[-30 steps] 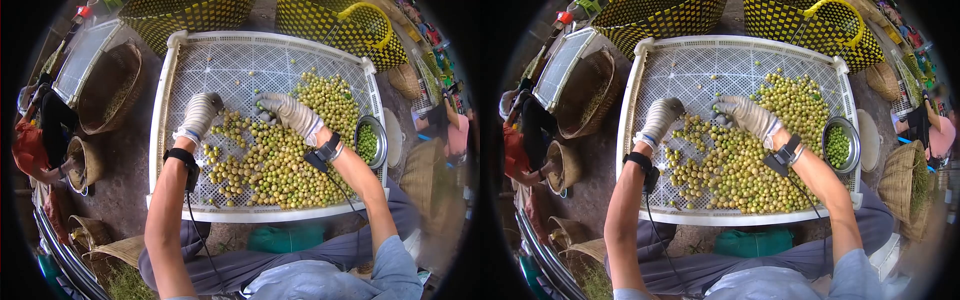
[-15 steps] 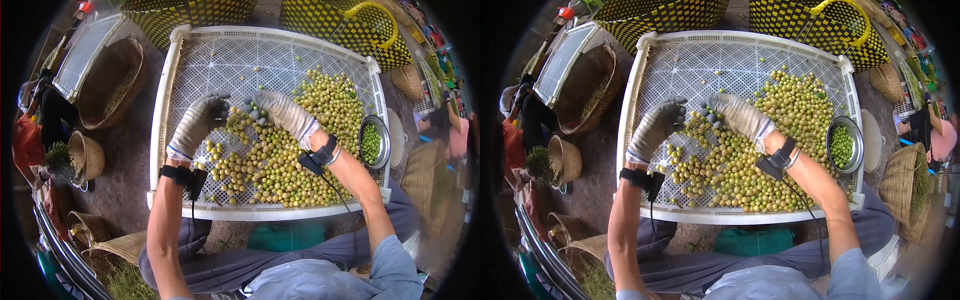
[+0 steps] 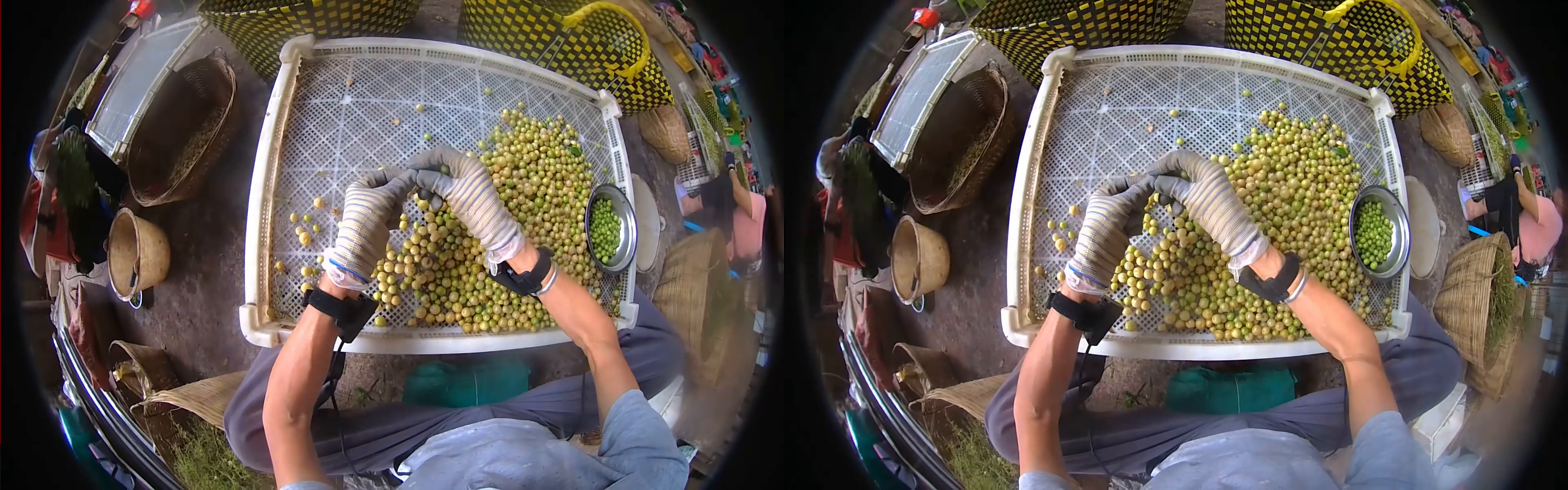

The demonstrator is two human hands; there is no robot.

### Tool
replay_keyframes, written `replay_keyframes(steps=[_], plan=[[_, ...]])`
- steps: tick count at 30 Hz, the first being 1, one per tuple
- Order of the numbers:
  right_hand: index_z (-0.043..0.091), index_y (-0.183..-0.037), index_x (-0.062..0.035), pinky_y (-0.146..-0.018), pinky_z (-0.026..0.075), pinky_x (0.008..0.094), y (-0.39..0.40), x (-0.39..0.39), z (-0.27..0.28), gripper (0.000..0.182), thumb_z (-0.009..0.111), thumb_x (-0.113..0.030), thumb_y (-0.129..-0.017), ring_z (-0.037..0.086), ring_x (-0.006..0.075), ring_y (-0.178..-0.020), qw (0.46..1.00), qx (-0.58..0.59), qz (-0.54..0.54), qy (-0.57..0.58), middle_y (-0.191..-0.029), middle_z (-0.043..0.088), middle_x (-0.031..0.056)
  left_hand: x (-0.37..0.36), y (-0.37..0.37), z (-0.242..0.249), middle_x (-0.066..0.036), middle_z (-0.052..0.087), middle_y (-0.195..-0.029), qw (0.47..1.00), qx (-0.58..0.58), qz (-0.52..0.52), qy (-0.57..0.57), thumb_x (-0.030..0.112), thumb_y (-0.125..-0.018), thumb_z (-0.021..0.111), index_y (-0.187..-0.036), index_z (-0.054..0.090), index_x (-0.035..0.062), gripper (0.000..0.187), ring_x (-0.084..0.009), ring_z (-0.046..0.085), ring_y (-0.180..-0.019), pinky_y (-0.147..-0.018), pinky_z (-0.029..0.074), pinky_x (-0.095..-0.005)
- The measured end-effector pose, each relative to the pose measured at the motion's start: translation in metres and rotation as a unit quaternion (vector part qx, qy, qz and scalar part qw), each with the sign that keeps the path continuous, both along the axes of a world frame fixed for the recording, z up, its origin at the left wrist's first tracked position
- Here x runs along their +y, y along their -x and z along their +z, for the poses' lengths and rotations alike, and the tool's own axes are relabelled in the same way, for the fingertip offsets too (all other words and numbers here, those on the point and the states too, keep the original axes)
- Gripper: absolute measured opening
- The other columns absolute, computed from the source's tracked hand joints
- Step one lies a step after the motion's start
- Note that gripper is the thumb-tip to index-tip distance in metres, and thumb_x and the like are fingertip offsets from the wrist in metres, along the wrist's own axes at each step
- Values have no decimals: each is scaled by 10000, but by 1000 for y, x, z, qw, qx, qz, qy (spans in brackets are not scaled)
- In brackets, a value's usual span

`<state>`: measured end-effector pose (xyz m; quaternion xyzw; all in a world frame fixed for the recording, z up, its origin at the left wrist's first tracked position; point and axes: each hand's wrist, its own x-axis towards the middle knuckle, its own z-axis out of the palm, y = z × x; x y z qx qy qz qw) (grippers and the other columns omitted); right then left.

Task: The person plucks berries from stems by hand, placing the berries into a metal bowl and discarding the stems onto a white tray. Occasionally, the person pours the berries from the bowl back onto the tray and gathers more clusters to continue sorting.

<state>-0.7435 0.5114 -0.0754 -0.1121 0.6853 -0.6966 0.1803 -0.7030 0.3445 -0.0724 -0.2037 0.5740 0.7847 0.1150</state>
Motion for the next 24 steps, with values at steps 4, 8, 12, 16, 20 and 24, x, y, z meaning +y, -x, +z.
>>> replay_keyframes(steps=[4, 8, 12, 16, 20, 24], plan=[[709, -1069, -46, -566, 475, 193, -15, -2, 0, 119, 668, -85, -964, 559, 35, -645, 999, -4, -48, 16, -862, 682, -5, 7, -6, -8, 102, 459, -636, 996, -14, -5, -85, 209, -985, 650, -909, 677, 71, 160, -21, 355, -498, -453, 287, -203], [664, -1137, -14, -616, 476, 189, -15, 1, -10, 158, 606, -79, -1005, 578, 56, -692, 977, -55, -61, 195, -851, 668, -6, 20, -20, -13, 95, 512, -714, 972, -87, 101, -192, 307, -958, 642, -919, 686, 153, 165, -47, 452, -616, -558, 373, -237], [660, -1128, -20, -615, 465, 198, -2, 5, -12, 149, 604, -93, -1011, 564, 63, -676, 959, -98, -130, 233, -827, 654, -3, 18, -48, 17, 81, 454, -619, 988, -65, -70, -121, 262, -922, 653, -849, 705, 138, 153, -50, 384, -536, -512, 302, -229], [696, -1104, -41, -619, 499, 235, 12, 17, -14, 173, 647, -161, -990, 595, 85, -686, 999, -49, 19, -4, -823, 666, -17, 28, -108, 12, -123, 704, -761, 904, 24, -403, 139, 278, -956, 650, -1070, 726, 56, 261, -265, 695, -731, -690, 556, -382], [742, -1080, -65, -622, 527, 331, 19, -4, -27, 237, 672, -254, -956, 616, 147, -653, 938, 171, 73, -293, -782, 711, 17, 24, -161, 37, -144, 706, -790, 713, 165, -596, 331, 249, -939, 635, -1036, 751, 113, 204, -314, 701, -733, -696, 549, -433], [744, -1078, -95, -721, 559, 400, 30, -17, -29, 232, 661, -271, -952, 685, 277, -715, 824, 281, 122, -476, -854, 744, 105, 20, -156, 49, -128, 702, -778, 670, 138, -602, 411, 255, -897, 633, -945, 741, 139, 166, -331, 693, -702, -670, 538, -466]])
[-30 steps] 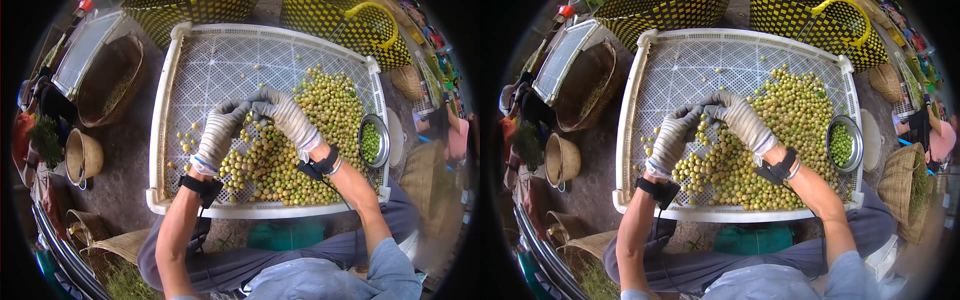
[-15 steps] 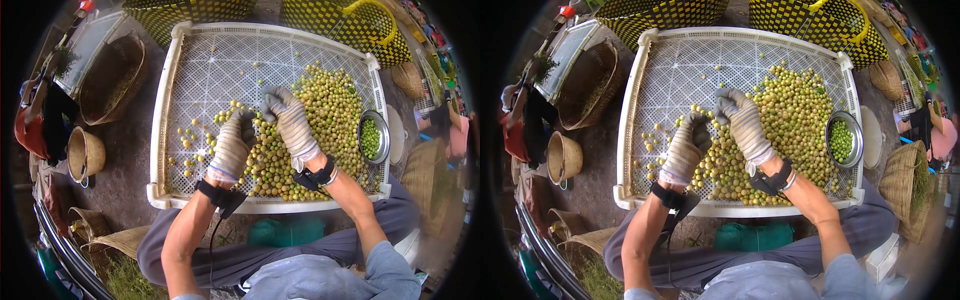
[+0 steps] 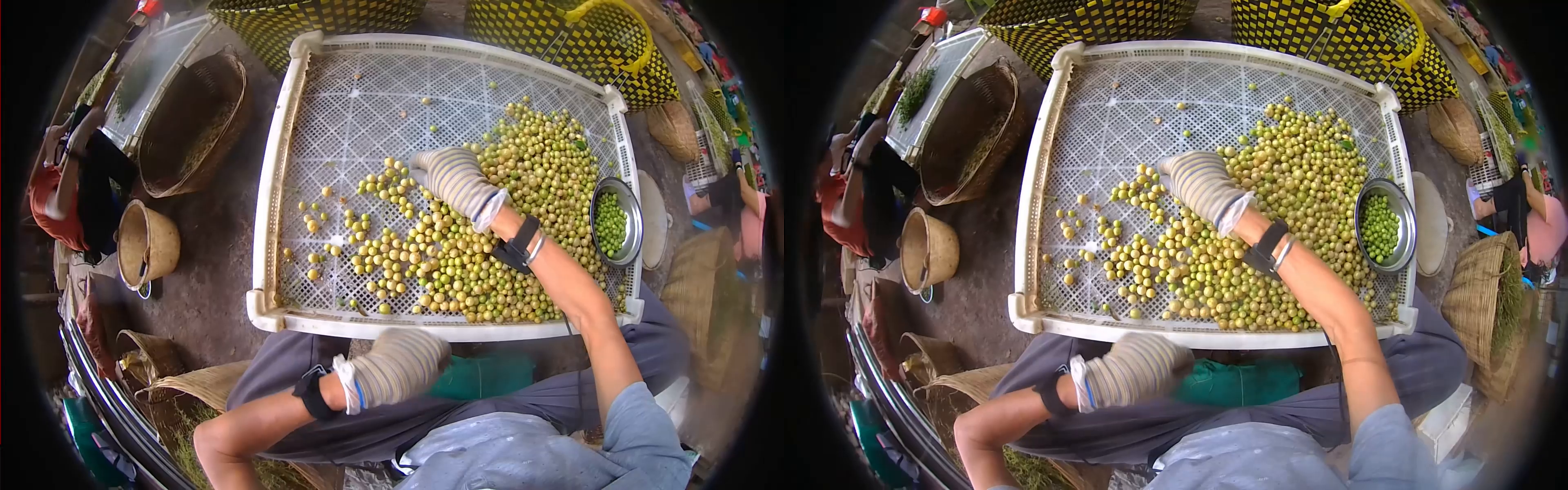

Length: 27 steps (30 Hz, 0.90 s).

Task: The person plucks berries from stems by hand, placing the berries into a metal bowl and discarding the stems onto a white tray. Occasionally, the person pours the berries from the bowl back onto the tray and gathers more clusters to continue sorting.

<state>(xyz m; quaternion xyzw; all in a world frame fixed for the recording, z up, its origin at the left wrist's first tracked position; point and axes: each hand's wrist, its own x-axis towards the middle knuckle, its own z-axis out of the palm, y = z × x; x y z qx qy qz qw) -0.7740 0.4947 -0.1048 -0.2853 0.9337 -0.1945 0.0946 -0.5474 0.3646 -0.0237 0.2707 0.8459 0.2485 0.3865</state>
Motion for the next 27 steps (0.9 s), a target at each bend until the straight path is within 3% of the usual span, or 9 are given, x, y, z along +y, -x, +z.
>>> replay_keyframes(steps=[3, 6, 8, 11, 13, 14, 16, 24, 27], plan=[[752, -1009, -95, -662, 559, 438, 15, -17, -13, 170, 653, -209, -930, 699, 303, -704, 998, 15, 28, -57, -807, 735, 118, -7, 38, 7, -117, 727, -813, 993, 32, 73, 90, 269, -910, 618, -972, 757, 165, 184, -335, 722, -787, -701, 569, -459], [761, -902, -61, -546, 550, 467, 16, -21, -13, 132, 636, -102, -889, 726, 291, -693, 991, 66, 65, -92, -761, 731, 154, -33, 72, -30, -112, 755, -856, 942, 32, 321, -94, 314, -955, 647, -1085, 758, 111, 265, -286, 728, -740, -706, 570, -407], [728, -1087, -94, -759, 575, 443, 18, -32, -7, 201, 604, -199, -968, 710, 355, -799, 973, -2, 41, -229, -916, 749, 124, -44, 90, -56, -73, 735, -799, 888, 49, 432, -150, 219, -949, 688, -1094, 737, 4, 264, -148, 675, -688, -681, 554, -334], [721, -1112, -90, -770, 577, 461, 18, -33, 7, 225, 582, -190, -966, 713, 366, -826, 977, -44, 36, -204, -943, 748, 140, -51, 118, -71, -29, 721, -823, 848, 9, 493, -194, 225, -979, 690, -1124, 741, 10, 264, -91, 595, -630, -584, 507, -246], [721, -1092, -52, -740, 576, 438, 20, -30, 10, 233, 625, -213, -953, 710, 312, -769, 986, -82, 20, -141, -917, 746, 150, -47, 129, -59, 60, 578, -681, 760, -90, 603, -226, 248, -1002, 664, -1091, 726, 27, 246, -39, 433, -510, -463, 350, -208], [721, -1092, -52, -740, 576, 438, 15, -21, 11, 233, 625, -213, -953, 710, 312, -769, 986, -81, 20, -143, -917, 746, 150, -44, 130, -56, 60, 578, -681, 759, -91, 603, -228, 248, -1002, 664, -1091, 726, 27, 246, -39, 433, -510, -463, 350, -208], [748, -1080, -85, -681, 568, 350, -5, 4, 11, 216, 679, -224, -929, 700, 198, -691, 977, -126, -32, 168, -851, 756, 107, -38, 132, -53, 117, 416, -626, 697, -153, 618, -330, 264, -1020, 641, -1033, 694, 71, 201, -8, 286, -472, -433, 216, -213], [732, -1068, -57, -623, 532, 310, -57, 47, 38, 216, 741, -194, -901, 646, 221, -625, 950, 1, 34, 310, -857, 744, 120, -26, 115, -37, 102, 433, -628, 668, -298, 498, -465, 317, -958, 726, -887, 641, 110, 234, -32, 324, -476, -434, 236, -220], [733, -1055, -36, -631, 520, 270, -75, 58, 55, 192, 725, -166, -915, 617, 134, -670, 935, -155, -23, 318, -832, 707, 65, -17, 101, -26, 101, 377, -623, 701, -289, 499, -420, 285, -985, 689, -884, 649, 112, 204, -29, 308, -515, -470, 229, -236]])
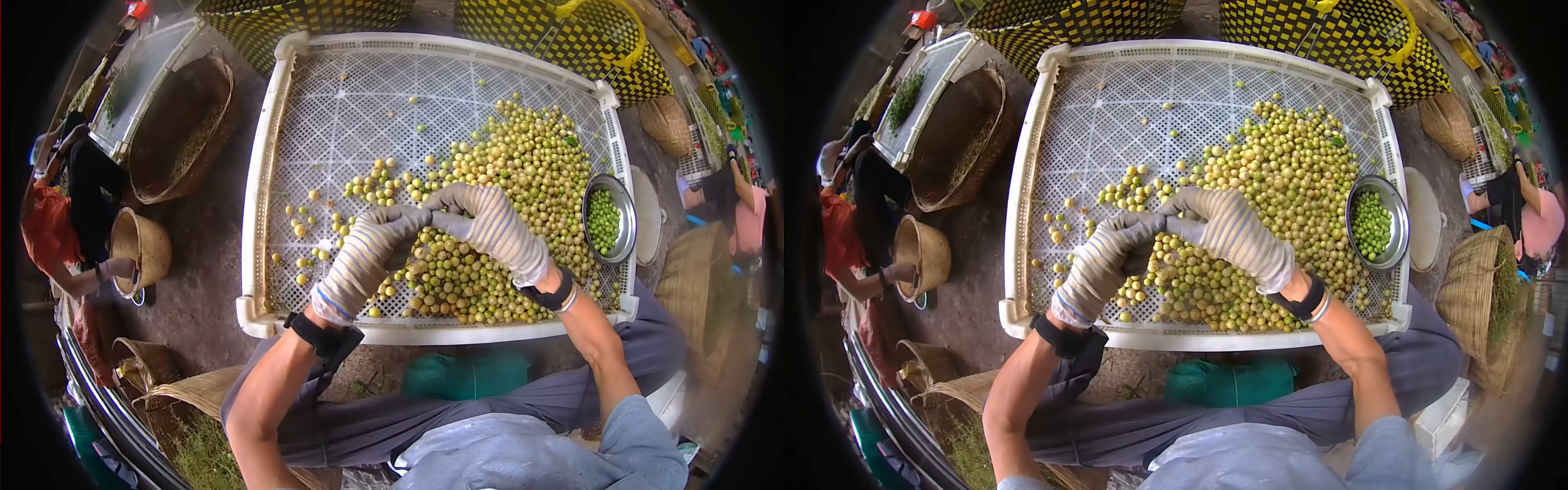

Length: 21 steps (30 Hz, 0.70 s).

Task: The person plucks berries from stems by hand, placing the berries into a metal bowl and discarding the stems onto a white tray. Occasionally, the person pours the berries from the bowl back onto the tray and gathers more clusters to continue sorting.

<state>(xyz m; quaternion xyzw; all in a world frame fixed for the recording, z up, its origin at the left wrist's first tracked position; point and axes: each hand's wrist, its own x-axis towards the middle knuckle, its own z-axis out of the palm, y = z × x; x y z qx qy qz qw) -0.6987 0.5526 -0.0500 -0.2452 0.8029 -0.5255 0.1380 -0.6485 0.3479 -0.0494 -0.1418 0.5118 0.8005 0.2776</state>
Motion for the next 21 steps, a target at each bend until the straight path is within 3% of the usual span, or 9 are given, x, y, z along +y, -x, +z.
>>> replay_keyframes(steps=[3, 5, 7, 9, 11, 13, 14, 17, 21], plan=[[711, -1051, -19, -613, 500, 249, -4, 14, -4, 215, 709, -202, -938, 608, 94, -707, 989, -142, 5, 42, -843, 699, 25, 2, -2, -8, 66, 536, -647, 994, 8, -74, 80, 282, -997, 671, -985, 713, 57, 229, -47, 418, -533, -480, 326, -237], [697, -1090, -35, -554, 430, 207, -1, 20, -10, 221, 683, -219, -969, 545, 51, -663, 904, -358, -48, 227, -821, 667, -18, 8, -4, -29, -12, 673, -704, 832, 323, -78, 445, 294, -995, 669, -1096, 724, 27, 292, -91, 533, -553, -515, 444, -275], [680, -1124, -54, -510, 360, 178, 4, 11, -12, 249, 661, -264, -992, 485, 29, -612, 908, -324, -84, 254, -776, 623, -33, 3, 1, -34, -115, 745, -792, 803, 327, -86, 491, 261, -977, 677, -1164, 716, 53, 282, -175, 658, -611, -594, 530, -344], [696, -1133, -67, -523, 394, 173, 25, 8, -22, 271, 666, -292, -985, 495, 36, -605, 952, -247, -67, 166, -796, 635, -33, -8, 6, -43, -133, 682, -705, 672, 383, -155, 614, 253, -976, 621, -1148, 710, 128, 231, -335, 672, -633, -569, 512, -457], [718, -1112, -55, -548, 471, 240, 40, -1, -33, 289, 668, -301, -969, 548, 96, -597, 982, -160, -97, 29, -771, 672, 23, -15, 1, -40, -124, 678, -706, 645, 381, -152, 645, 217, -955, 612, -1068, 698, 141, 161, -328, 666, -630, -556, 499, -466], [722, -980, -42, -606, 510, 353, 54, -8, -56, 255, 683, -291, -945, 631, 152, -692, 989, 67, -28, -127, -817, 707, 48, -34, 3, -43, -113, 675, -709, 572, 360, -153, 721, 204, -923, 630, -969, 676, 148, 86, -323, 662, -631, -545, 487, -474], [714, -926, -39, -649, 536, 433, 62, -18, -46, 226, 695, -264, -920, 685, 238, -706, 962, 64, 13, -266, -808, 722, 111, -42, 7, -41, -108, 649, -661, 590, 381, -99, 705, 194, -904, 639, -933, 658, 140, 64, -331, 646, -606, -541, 480, -474], [712, -921, -52, -623, 533, 426, 61, -27, -62, 180, 692, -231, -912, 675, 268, -662, 893, 260, 53, -364, -725, 685, 127, -63, 16, -41, -133, 726, -768, 619, 328, -36, 713, 261, -941, 684, -990, 766, 130, 162, -296, 698, -643, -615, 553, -412], [705, -894, -57, -601, 529, 433, 65, -34, -62, 168, 688, -224, -909, 642, 292, -619, 878, 263, 71, -394, -690, 668, 124, -63, 26, -49, -111, 737, -770, 684, 288, -33, 669, 251, -913, 731, -1017, 776, 130, 166, -243, 701, -632, -625, 558, -357]])
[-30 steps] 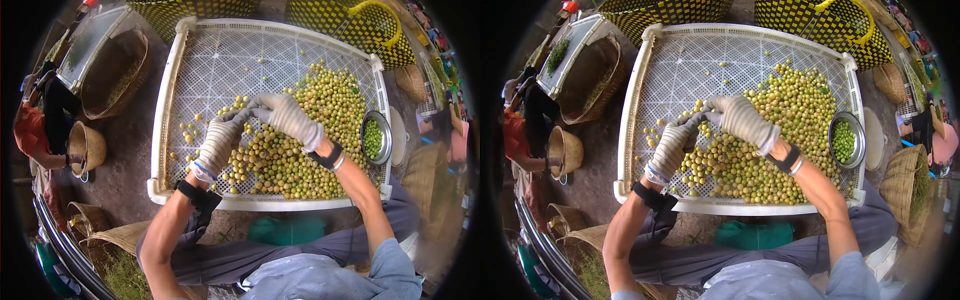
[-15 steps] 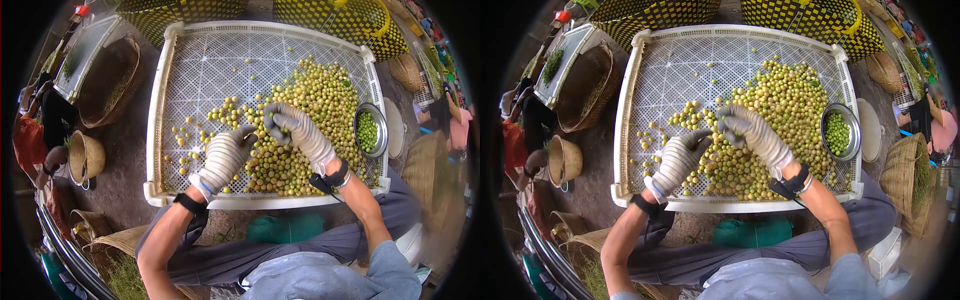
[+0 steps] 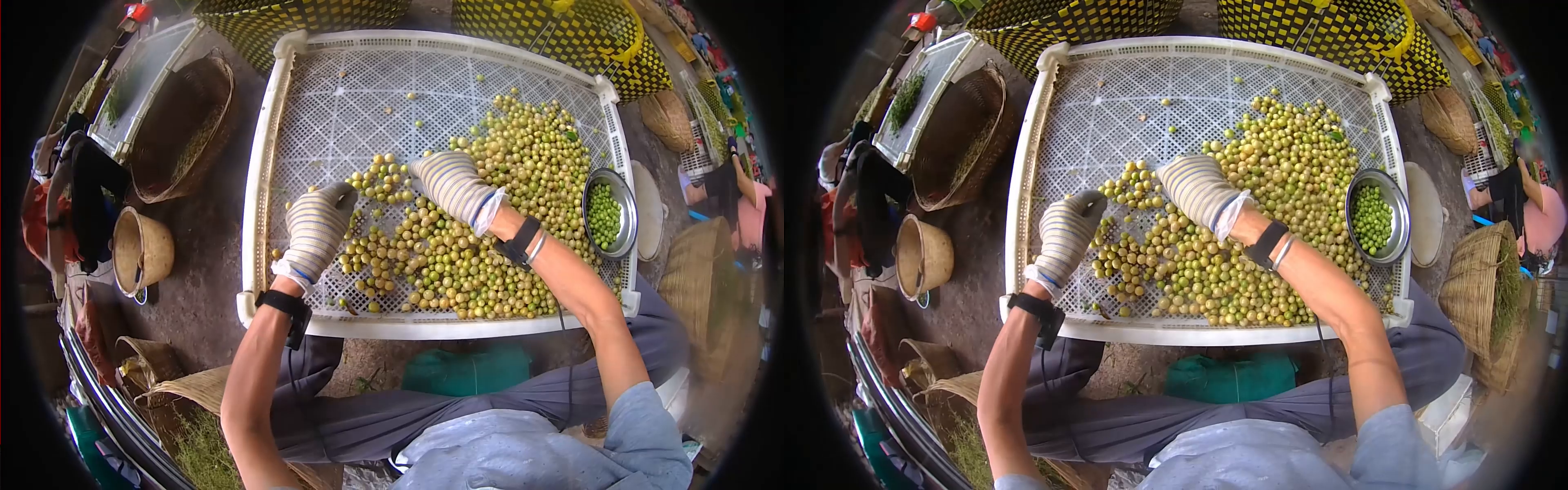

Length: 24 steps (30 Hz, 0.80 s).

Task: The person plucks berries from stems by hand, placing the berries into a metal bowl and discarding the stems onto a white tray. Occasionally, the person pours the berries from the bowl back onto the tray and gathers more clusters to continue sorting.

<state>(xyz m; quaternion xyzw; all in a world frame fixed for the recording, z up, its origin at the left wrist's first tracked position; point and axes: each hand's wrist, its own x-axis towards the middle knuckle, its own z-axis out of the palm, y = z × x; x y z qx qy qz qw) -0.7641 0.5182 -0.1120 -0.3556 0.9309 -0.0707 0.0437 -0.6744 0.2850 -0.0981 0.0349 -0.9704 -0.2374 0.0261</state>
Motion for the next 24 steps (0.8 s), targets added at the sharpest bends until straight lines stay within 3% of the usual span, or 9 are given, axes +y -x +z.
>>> replay_keyframes(steps=[2, 4, 8, 11, 15, 18, 21, 22, 24], plan=[[710, -919, -42, -589, 528, 430, 6, -2, 2, 194, 682, -234, -913, 633, 270, -602, 1000, -19, -6, -15, -713, 677, 111, 7, 6, 0, -113, 723, -739, 1000, -6, -12, 28, 240, -902, 743, -1011, 768, 140, 151, -243, 685, -604, -605, 550, -353], [726, -954, -46, -593, 531, 420, 8, 4, 5, 198, 676, -236, -923, 630, 220, -637, 949, -216, -85, 214, -783, 701, 79, 11, 11, -1, -119, 700, -696, 997, -1, -42, 69, 233, -897, 744, -976, 754, 144, 120, -257, 675, -590, -589, 539, -362], [684, -1089, -57, -538, 433, 159, -7, 36, 38, 270, 694, -289, -950, 543, 53, -632, 673, -473, -173, 541, -815, 681, 0, 4, 17, -22, -106, 662, -704, 960, 64, -140, 233, 200, -924, 684, -998, 659, 122, 109, -273, 668, -621, -534, 497, -413], [682, -1119, -32, -515, 392, 138, -11, 49, 39, 317, 683, -306, -961, 518, 11, -602, 736, -457, -158, 474, -803, 666, -24, 3, 13, -20, -89, 615, -674, 951, 59, -190, 238, 194, -953, 636, -965, 613, 124, 75, -275, 645, -606, -502, 474, -415], [733, -1020, -76, -625, 542, 463, -8, 42, 7, 191, 653, -221, -925, 676, 329, -682, 986, -104, 28, 128, -810, 707, 98, -3, 17, -24, -97, 627, -675, 959, 64, -187, 203, 188, -969, 622, -964, 633, 108, 80, -277, 643, -594, -497, 470, -409], [716, -965, -65, -653, 546, 448, -14, 28, 6, 149, 595, -134, -915, 674, 345, -696, 996, -12, 93, 11, -815, 692, 134, -7, 18, -25, -116, 658, -693, 973, 84, -166, 138, 187, -956, 656, -994, 676, 100, 97, -290, 659, -605, -512, 490, -401], [677, -891, -67, -645, 530, 461, -19, 35, -28, 102, 580, -96, -887, 652, 320, -670, 966, 89, 163, 178, -796, 665, 139, -7, 19, -28, -107, 672, -682, 966, 97, -179, 158, 178, -960, 662, -1015, 694, 100, 100, -247, 655, -586, -521, 501, -373], [675, -892, -68, -643, 525, 480, -16, 41, -49, 96, 582, -90, -884, 640, 317, -654, 914, 154, 191, 323, -792, 656, 142, -6, 20, -36, -87, 682, -703, 989, 84, -116, 31, 170, -967, 658, -1009, 694, 99, 91, -220, 651, -594, -522, 504, -361], [726, -1006, -77, -742, 548, 474, -2, 40, -32, 203, 584, -210, -949, 665, 312, -704, 965, 34, 164, 201, -807, 686, 139, 0, 19, -35, -16, 649, -718, 942, 25, 7, -335, 217, -983, 621, -995, 672, 98, 130, -154, 604, -593, -532, 478, -306]])
